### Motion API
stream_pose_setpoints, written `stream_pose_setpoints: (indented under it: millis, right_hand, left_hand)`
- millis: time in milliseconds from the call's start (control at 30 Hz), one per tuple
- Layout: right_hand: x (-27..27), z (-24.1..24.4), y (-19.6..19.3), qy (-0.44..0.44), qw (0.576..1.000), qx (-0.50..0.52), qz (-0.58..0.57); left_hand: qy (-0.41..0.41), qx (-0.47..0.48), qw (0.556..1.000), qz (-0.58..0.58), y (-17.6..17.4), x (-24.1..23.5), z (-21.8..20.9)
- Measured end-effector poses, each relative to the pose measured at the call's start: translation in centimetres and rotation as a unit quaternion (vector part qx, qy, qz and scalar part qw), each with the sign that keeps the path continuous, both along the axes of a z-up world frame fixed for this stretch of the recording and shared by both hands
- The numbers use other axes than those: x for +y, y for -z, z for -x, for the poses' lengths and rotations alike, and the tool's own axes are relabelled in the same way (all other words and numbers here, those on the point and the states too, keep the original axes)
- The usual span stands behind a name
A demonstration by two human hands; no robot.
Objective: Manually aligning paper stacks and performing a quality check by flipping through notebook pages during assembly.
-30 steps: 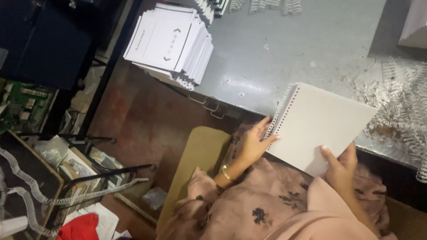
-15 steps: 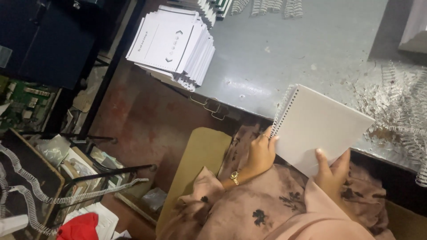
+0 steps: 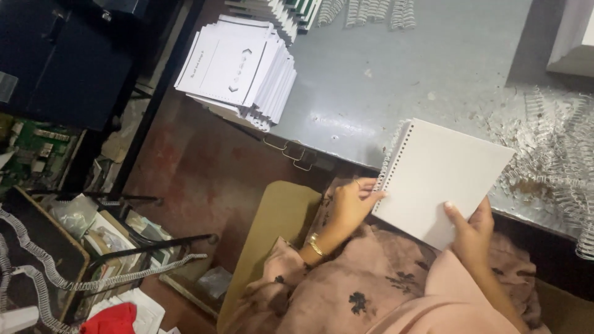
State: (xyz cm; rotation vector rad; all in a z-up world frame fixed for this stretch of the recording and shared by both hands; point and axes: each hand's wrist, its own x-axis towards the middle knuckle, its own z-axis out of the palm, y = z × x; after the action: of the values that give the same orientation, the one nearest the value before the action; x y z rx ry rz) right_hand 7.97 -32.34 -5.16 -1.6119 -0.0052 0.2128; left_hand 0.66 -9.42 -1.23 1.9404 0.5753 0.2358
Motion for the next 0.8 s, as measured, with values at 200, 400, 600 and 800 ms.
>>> stream_pose_setpoints:
  millis: [200, 400, 600, 800]
  right_hand:
    - [0.2, 0.2, -0.4, -0.025, 0.988, 0.132, -0.082]
    - [0.4, 0.2, -0.2, -0.054, 0.993, 0.092, -0.055]
    - [0.9, 2.4, -1.2, -0.032, 0.997, 0.054, -0.042]
    - [1.9, 3.1, -3.1, -0.029, 0.999, 0.031, -0.017]
  left_hand:
    - [0.059, 0.062, 0.987, 0.137, -5.0, 2.3, -3.6]
    - [-0.003, -0.002, 0.950, 0.313, -2.6, 2.6, -6.6]
    - [-0.090, -0.055, 0.992, 0.067, -3.8, 0.6, -4.8]
    - [-0.118, -0.124, 0.985, 0.032, -2.2, 1.1, -4.9]
